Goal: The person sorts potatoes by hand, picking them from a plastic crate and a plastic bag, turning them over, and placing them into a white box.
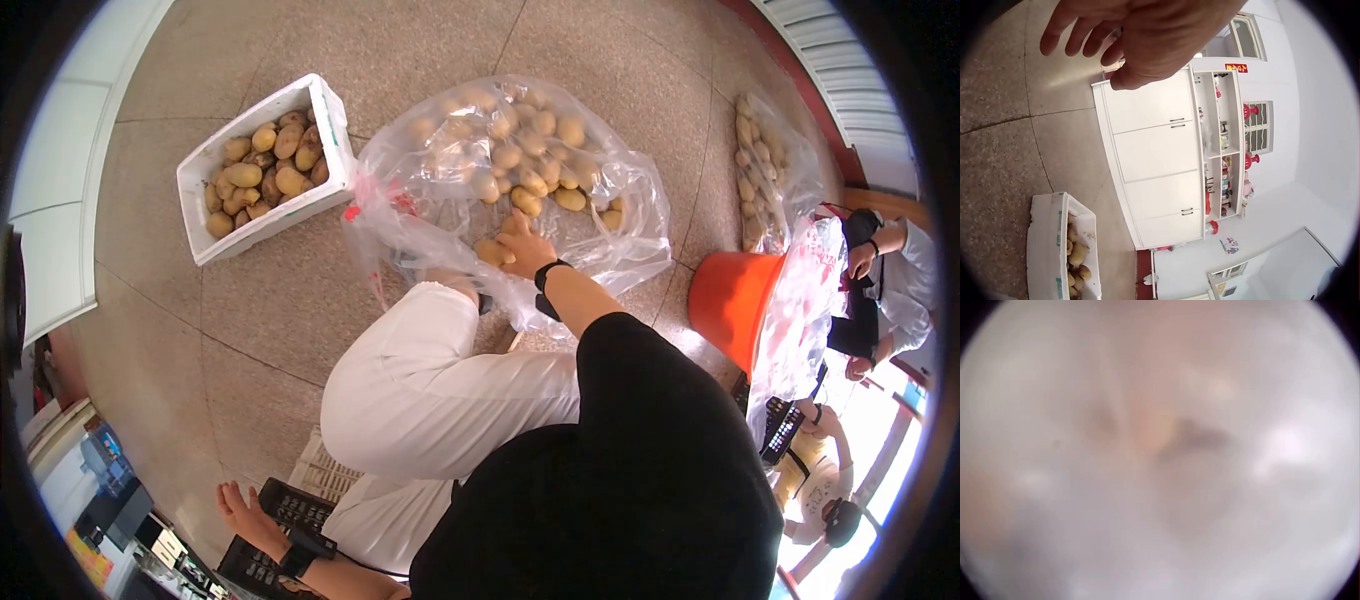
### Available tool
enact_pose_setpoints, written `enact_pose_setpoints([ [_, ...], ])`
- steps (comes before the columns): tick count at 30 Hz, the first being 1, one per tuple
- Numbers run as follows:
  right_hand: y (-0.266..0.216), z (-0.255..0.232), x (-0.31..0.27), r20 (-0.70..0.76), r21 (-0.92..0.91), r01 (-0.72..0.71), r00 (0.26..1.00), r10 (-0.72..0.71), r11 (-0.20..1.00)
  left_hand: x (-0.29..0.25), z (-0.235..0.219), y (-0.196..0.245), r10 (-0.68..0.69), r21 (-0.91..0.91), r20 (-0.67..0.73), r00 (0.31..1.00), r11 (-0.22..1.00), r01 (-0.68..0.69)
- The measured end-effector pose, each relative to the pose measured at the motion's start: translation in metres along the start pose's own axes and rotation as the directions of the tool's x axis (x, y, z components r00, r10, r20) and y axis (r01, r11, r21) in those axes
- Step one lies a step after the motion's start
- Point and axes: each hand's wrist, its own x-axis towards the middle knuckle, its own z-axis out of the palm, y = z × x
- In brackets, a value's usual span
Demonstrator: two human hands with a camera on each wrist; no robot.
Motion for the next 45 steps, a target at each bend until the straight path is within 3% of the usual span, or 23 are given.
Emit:
enact_pose_setpoints([
  [1,-0.002,0.006,-0.003,-0.020,0.133,-0.105,0.994,0.109,0.986,-0.001,0.001,0.000,0.005,0.007,-0.021,1.000,1.000,-0.004],
  [7,-0.030,0.019,0.006,-0.093,0.176,-0.333,0.931,0.353,0.926,0.002,-0.001,-0.001,0.009,0.002,0.016,1.000,1.000,-0.009],
  [11,-0.036,0.014,0.016,-0.150,0.216,-0.354,0.909,0.389,0.910,-0.003,0.005,0.005,0.014,-0.015,0.040,0.999,1.000,-0.013],
  [17,-0.052,-0.002,0.013,-0.025,0.344,-0.414,0.893,0.449,0.843,-0.007,0.009,0.008,0.048,0.114,0.032,0.998,0.992,-0.051],
  [21,-0.055,-0.001,0.018,0.041,0.364,-0.487,0.860,0.509,0.794,-0.006,0.006,0.004,0.036,0.079,0.040,0.999,0.996,-0.040],
  [27,-0.044,-0.007,0.017,0.023,0.394,-0.442,0.881,0.472,0.806,-0.010,0.007,0.013,0.044,-0.021,0.087,0.995,0.999,-0.042],
  [33,-0.022,-0.021,0.014,-0.017,0.557,-0.266,0.944,0.331,0.787,-0.017,0.007,0.024,0.036,-0.081,0.041,0.998,0.996,-0.033],
  [36,-0.018,-0.053,0.000,0.154,0.836,-0.253,0.960,0.233,0.486,-0.020,0.001,0.025,0.065,-0.130,0.050,0.997,0.990,-0.058],
  [37,-0.013,-0.058,-0.002,0.147,0.835,-0.241,0.964,0.222,0.494,-0.019,-0.001,0.021,0.094,-0.137,0.075,0.993,0.987,-0.084],
  [39,0.001,-0.070,-0.005,0.176,0.968,-0.198,0.973,0.146,0.152,-0.020,-0.008,0.018,0.122,-0.153,0.088,0.989,0.982,-0.108],
  [40,0.005,-0.081,-0.007,0.166,0.969,-0.187,0.977,0.138,0.162,-0.023,-0.008,0.019,0.122,-0.176,0.080,0.989,0.979,-0.106],
  [42,0.009,-0.107,-0.017,0.206,0.967,-0.198,0.978,0.033,-0.159,-0.026,-0.013,0.020,0.121,-0.214,0.060,0.991,0.971,-0.106],
  [43,0.000,-0.128,-0.030,0.191,0.971,-0.186,0.981,0.022,-0.147,-0.027,-0.016,0.018,0.137,-0.265,0.078,0.988,0.958,-0.112],
  [45,-0.021,-0.172,-0.055,0.041,0.940,-0.060,0.997,-0.064,-0.335,-0.030,-0.022,0.017,0.158,-0.337,0.073,0.985,0.933,-0.125],
])
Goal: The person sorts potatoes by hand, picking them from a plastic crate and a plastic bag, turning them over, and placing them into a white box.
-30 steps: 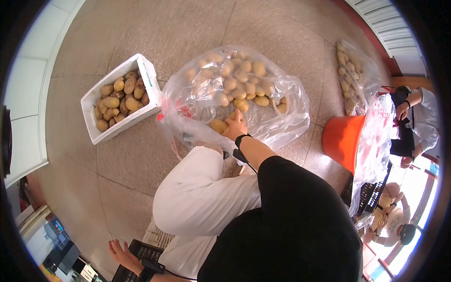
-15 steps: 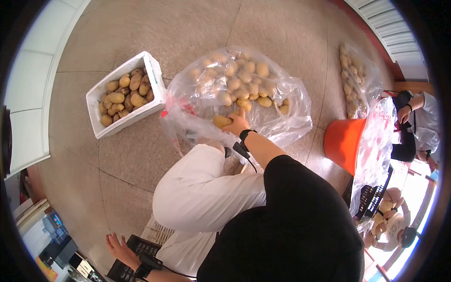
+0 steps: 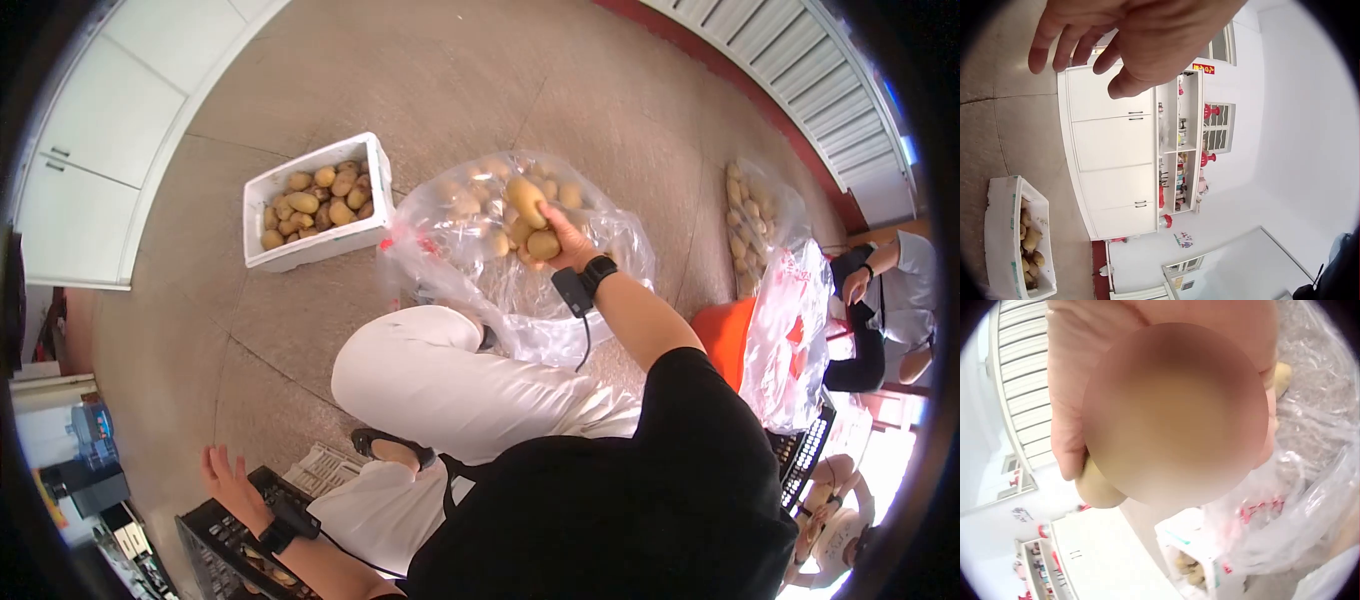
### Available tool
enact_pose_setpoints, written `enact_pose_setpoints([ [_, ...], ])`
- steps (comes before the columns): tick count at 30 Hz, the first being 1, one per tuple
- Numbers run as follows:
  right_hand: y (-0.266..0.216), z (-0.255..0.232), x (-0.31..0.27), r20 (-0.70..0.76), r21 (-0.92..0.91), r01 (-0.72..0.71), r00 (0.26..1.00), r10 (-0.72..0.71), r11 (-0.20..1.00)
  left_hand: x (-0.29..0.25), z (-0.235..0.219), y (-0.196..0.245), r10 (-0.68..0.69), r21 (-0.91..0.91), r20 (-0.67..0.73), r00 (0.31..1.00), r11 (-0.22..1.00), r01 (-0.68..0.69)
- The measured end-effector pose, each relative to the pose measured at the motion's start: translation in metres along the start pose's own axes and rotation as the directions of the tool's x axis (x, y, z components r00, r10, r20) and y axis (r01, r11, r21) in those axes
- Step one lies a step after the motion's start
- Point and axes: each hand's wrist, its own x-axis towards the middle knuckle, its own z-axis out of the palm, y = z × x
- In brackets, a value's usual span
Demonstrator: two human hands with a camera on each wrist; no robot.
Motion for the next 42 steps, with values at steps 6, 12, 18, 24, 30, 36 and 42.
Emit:
enact_pose_setpoints([
  [6,-0.056,0.058,-0.037,0.227,-0.055,0.066,0.973,-0.052,0.996,-0.015,0.006,0.009,0.023,-0.111,0.010,1.000,0.994,-0.022],
  [12,-0.087,0.133,-0.100,0.522,-0.195,0.263,0.843,-0.126,0.945,-0.016,0.000,0.004,0.051,-0.195,0.064,0.997,0.980,-0.038],
  [18,-0.089,0.159,-0.148,0.602,-0.220,0.324,0.788,-0.133,0.920,-0.029,-0.004,0.012,0.045,-0.281,0.088,0.995,0.960,-0.019],
  [24,-0.086,0.159,-0.229,0.597,-0.114,0.358,0.771,-0.224,0.927,-0.026,-0.007,0.010,0.040,-0.253,0.085,0.996,0.967,-0.017],
  [30,-0.090,0.231,-0.262,0.571,0.015,0.276,0.787,-0.235,0.961,-0.018,-0.005,0.009,0.031,-0.249,-0.048,0.998,0.968,-0.042],
  [36,-0.044,0.362,-0.240,0.827,-0.068,0.115,0.562,-0.008,0.991,-0.019,-0.005,0.004,0.044,-0.254,-0.030,0.999,0.966,-0.050],
  [42,0.055,0.457,-0.213,0.908,-0.115,-0.044,0.402,0.123,0.992,-0.010,-0.016,-0.008,0.032,-0.325,0.040,0.999,0.946,-0.018],
])
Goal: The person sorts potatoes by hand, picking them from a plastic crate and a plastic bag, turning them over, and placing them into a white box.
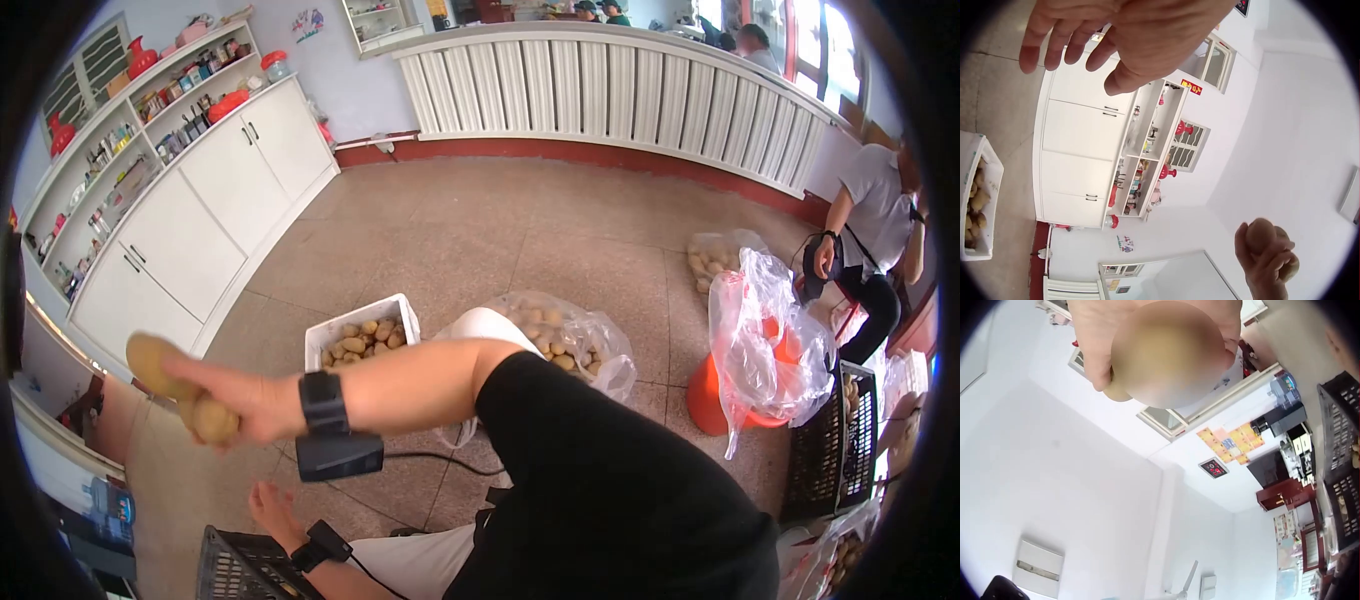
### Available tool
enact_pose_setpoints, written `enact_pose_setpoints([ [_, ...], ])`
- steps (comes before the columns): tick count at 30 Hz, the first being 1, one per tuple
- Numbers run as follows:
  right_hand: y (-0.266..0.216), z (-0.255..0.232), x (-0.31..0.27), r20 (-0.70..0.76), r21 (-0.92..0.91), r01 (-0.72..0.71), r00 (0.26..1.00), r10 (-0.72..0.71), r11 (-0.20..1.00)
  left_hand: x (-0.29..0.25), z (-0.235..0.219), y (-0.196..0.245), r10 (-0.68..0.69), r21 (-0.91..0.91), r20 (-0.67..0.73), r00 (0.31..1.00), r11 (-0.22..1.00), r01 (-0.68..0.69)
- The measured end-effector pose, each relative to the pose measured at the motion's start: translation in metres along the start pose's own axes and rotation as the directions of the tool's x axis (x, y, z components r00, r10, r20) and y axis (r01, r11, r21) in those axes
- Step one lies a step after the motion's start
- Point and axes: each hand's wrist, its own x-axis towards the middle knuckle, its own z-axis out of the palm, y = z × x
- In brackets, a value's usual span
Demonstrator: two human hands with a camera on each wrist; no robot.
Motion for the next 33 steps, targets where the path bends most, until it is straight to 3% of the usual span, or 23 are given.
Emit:
enact_pose_setpoints([
  [2,0.024,-0.007,0.003,-0.001,0.048,-0.057,0.998,0.058,0.997,-0.001,-0.002,0.000,-0.002,-0.085,0.031,1.000,0.996,0.005],
  [5,0.039,-0.043,-0.013,0.018,0.023,-0.010,1.000,0.010,1.000,-0.006,0.002,0.004,-0.018,-0.130,0.073,0.997,0.991,0.027],
  [7,0.046,-0.072,-0.029,-0.189,-0.219,-0.130,0.978,0.088,0.967,-0.002,0.007,-0.002,-0.025,-0.104,0.122,0.992,0.994,0.038],
  [9,0.054,-0.101,-0.033,-0.264,-0.200,-0.169,0.958,0.113,0.965,-0.007,0.012,0.005,-0.016,-0.111,0.158,0.987,0.993,0.034],
  [11,0.059,-0.133,-0.032,-0.220,-0.151,-0.257,0.950,0.220,0.955,-0.016,0.028,0.016,0.034,-0.123,0.164,0.986,0.992,-0.014],
  [14,0.066,-0.140,-0.020,-0.322,-0.193,-0.294,0.920,0.223,0.936,-0.009,0.030,0.014,-0.030,-0.139,0.204,0.979,0.989,0.059],
  [17,0.079,-0.142,-0.001,-0.270,-0.174,-0.396,0.900,0.343,0.902,-0.009,0.026,0.013,-0.046,-0.192,0.198,0.979,0.978,0.085],
  [23,0.113,-0.159,0.023,-0.253,0.069,-0.450,0.855,0.452,0.890,-0.013,0.027,0.026,-0.087,-0.208,0.195,0.977,0.970,0.128],
  [25,0.122,-0.158,0.030,-0.188,0.043,-0.373,0.908,0.374,0.927,-0.011,0.030,0.022,-0.091,-0.190,0.191,0.977,0.974,0.127],
  [26,0.122,-0.157,0.032,-0.230,0.052,-0.340,0.911,0.342,0.939,-0.010,0.032,0.021,-0.098,-0.195,0.176,0.980,0.972,0.132],
  [28,0.121,-0.155,0.036,-0.298,-0.294,-0.278,0.936,0.189,0.914,-0.007,0.038,0.027,-0.123,-0.232,0.165,0.979,0.959,0.160],
  [29,0.123,-0.164,0.036,-0.307,-0.291,-0.272,0.935,0.180,0.917,-0.004,0.043,0.027,-0.125,-0.246,0.196,0.973,0.954,0.173],
  [30,0.134,-0.172,0.040,-0.299,-0.637,-0.100,0.946,-0.125,0.765,-0.003,0.040,0.028,-0.124,-0.260,0.200,0.972,0.950,0.175],
  [31,0.144,-0.168,0.046,-0.160,-0.879,0.048,0.907,-0.389,0.475,-0.003,0.038,0.026,-0.121,-0.253,0.159,0.980,0.954,0.159],
  [33,0.142,-0.163,0.050,-0.147,-0.876,0.040,0.927,-0.345,0.481,-0.002,0.038,0.020,-0.125,-0.188,0.212,0.969,0.968,0.165],
])
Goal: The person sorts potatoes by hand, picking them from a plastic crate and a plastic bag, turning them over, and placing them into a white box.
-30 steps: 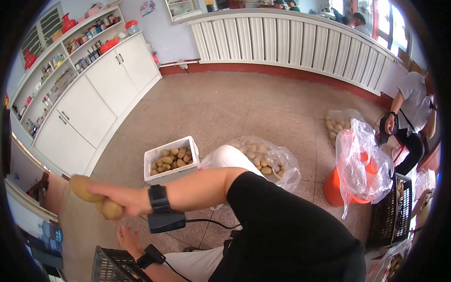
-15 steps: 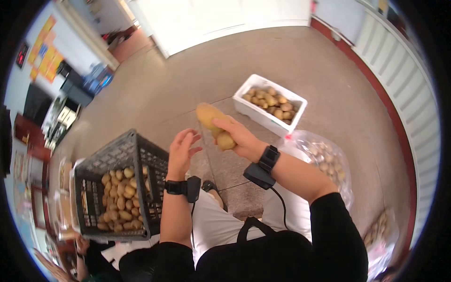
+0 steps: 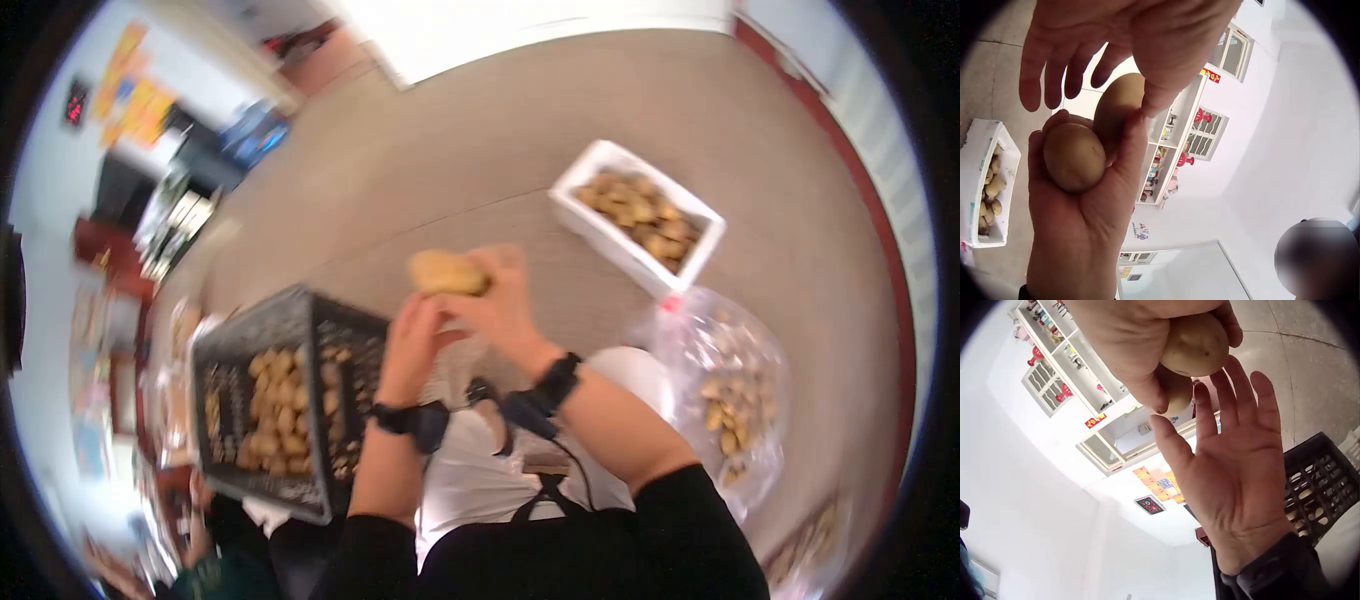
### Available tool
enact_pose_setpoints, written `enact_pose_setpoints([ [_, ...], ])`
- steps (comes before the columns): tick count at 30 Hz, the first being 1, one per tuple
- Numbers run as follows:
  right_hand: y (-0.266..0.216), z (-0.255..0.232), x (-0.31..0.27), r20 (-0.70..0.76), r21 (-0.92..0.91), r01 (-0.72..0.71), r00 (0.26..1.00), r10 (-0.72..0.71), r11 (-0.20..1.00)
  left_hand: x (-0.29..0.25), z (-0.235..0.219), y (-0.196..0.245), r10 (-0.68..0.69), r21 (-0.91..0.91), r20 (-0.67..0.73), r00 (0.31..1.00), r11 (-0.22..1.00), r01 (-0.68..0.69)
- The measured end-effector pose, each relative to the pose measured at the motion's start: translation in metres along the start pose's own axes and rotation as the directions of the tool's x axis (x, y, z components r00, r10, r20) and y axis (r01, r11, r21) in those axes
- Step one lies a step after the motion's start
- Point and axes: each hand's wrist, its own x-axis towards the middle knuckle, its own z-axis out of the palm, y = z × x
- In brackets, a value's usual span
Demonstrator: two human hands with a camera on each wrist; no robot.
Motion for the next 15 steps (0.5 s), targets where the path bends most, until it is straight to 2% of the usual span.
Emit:
enact_pose_setpoints([
  [1,0.000,0.002,0.003,-0.020,-0.131,0.174,0.984,-0.178,0.976,-0.002,0.000,0.005,-0.003,0.055,0.028,1.000,0.998,0.001],
  [3,-0.006,0.008,-0.003,0.015,-0.178,0.183,0.983,-0.183,0.967,-0.003,-0.008,-0.011,0.044,0.008,0.018,0.999,0.999,-0.044],
  [4,-0.005,0.009,-0.003,0.041,-0.254,0.255,0.966,-0.253,0.933,-0.007,-0.006,-0.005,0.052,-0.028,0.006,0.999,0.998,-0.052],
  [5,-0.014,0.012,-0.005,0.045,-0.234,0.295,0.955,-0.293,0.926,-0.010,-0.005,0.002,0.059,-0.073,0.013,0.998,0.996,-0.058],
  [6,-0.022,0.013,-0.007,0.035,-0.234,0.327,0.944,-0.328,0.916,-0.010,-0.009,0.001,0.078,-0.074,-0.042,0.996,0.994,-0.081],
  [7,-0.023,0.015,-0.009,0.066,-0.212,0.343,0.939,-0.337,0.915,-0.009,-0.010,0.001,0.052,-0.157,-0.003,0.999,0.986,-0.052],
  [8,-0.023,0.014,-0.009,0.106,-0.273,0.411,0.911,-0.398,0.870,-0.008,-0.011,0.001,0.029,-0.240,0.055,0.998,0.971,-0.015],
  [9,-0.024,0.014,-0.011,0.143,-0.338,0.476,0.879,-0.456,0.812,-0.009,-0.011,0.002,0.039,-0.250,0.044,0.998,0.968,-0.027],
  [12,-0.029,0.017,-0.021,0.240,-0.364,0.539,0.842,-0.483,0.759,-0.013,-0.014,0.004,-0.007,-0.347,0.015,1.000,0.938,0.012],
  [15,-0.026,0.022,-0.027,0.262,-0.306,0.550,0.833,-0.487,0.777,-0.017,-0.020,0.008,-0.036,-0.252,-0.012,0.999,0.967,0.032],
])
